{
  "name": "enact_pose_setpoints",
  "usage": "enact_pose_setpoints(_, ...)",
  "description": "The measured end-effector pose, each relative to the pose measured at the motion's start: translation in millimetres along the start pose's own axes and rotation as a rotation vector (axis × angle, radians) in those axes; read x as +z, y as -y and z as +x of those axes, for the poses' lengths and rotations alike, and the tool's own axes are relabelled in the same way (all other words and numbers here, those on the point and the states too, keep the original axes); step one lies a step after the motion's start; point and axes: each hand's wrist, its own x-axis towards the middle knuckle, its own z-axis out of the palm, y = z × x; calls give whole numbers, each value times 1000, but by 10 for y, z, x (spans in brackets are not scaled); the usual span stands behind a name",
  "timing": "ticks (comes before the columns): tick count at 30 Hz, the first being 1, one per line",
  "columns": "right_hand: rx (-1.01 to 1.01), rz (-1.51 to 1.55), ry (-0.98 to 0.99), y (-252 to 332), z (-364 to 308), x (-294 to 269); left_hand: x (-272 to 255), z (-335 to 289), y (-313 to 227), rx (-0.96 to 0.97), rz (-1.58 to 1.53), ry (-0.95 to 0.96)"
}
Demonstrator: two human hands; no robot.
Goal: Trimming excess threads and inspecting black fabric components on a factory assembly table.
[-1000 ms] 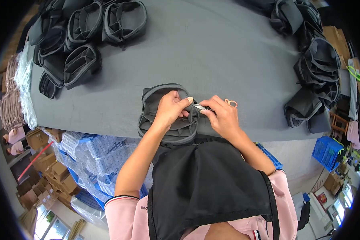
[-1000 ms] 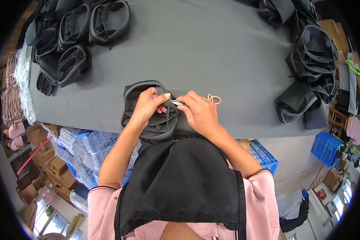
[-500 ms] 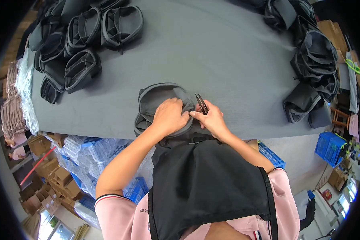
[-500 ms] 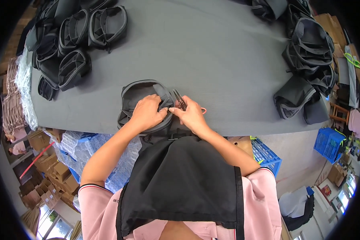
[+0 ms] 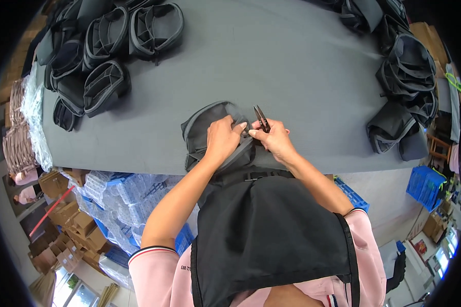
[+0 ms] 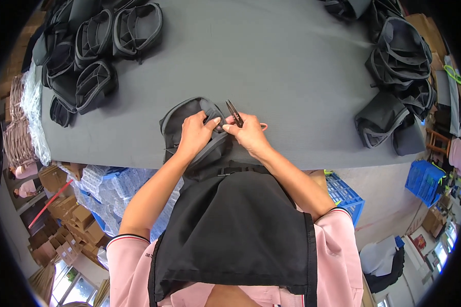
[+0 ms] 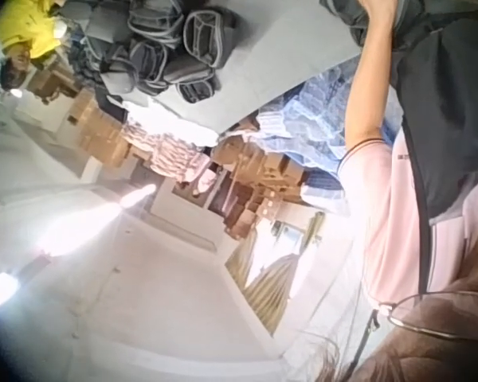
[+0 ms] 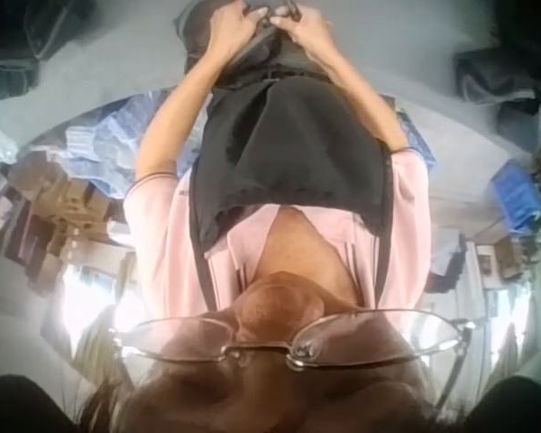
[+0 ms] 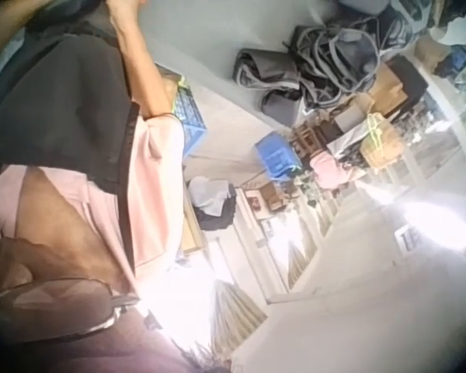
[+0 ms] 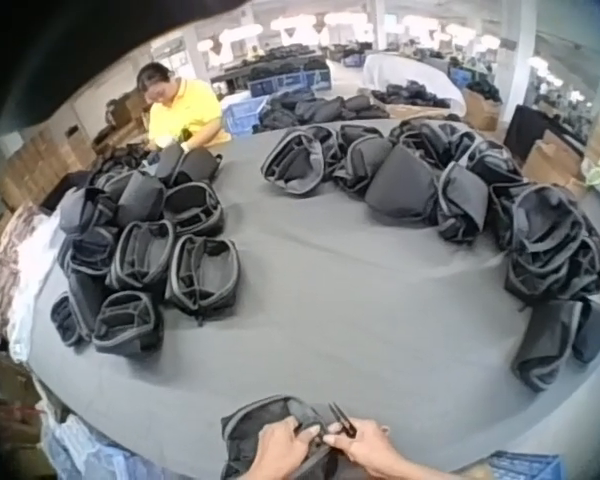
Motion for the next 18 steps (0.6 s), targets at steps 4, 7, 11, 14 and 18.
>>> enact_pose_setpoints(4,62,-145,48,-43,-10,-129,81,29,73,7,-55,3)
enact_pose_setpoints(7,-459,-532,-98,-89,-126,-189,36,16,8,-16,3,31)
enact_pose_setpoints(11,-575,-901,-167,225,-325,-217,-24,-4,3,-55,-71,69)
enact_pose_setpoints(14,-701,-1065,-113,281,-327,-281,-39,-12,-42,-97,-39,93)
enact_pose_setpoints(18,-986,-1201,-68,372,-298,-290,-10,1,-57,-52,5,42)
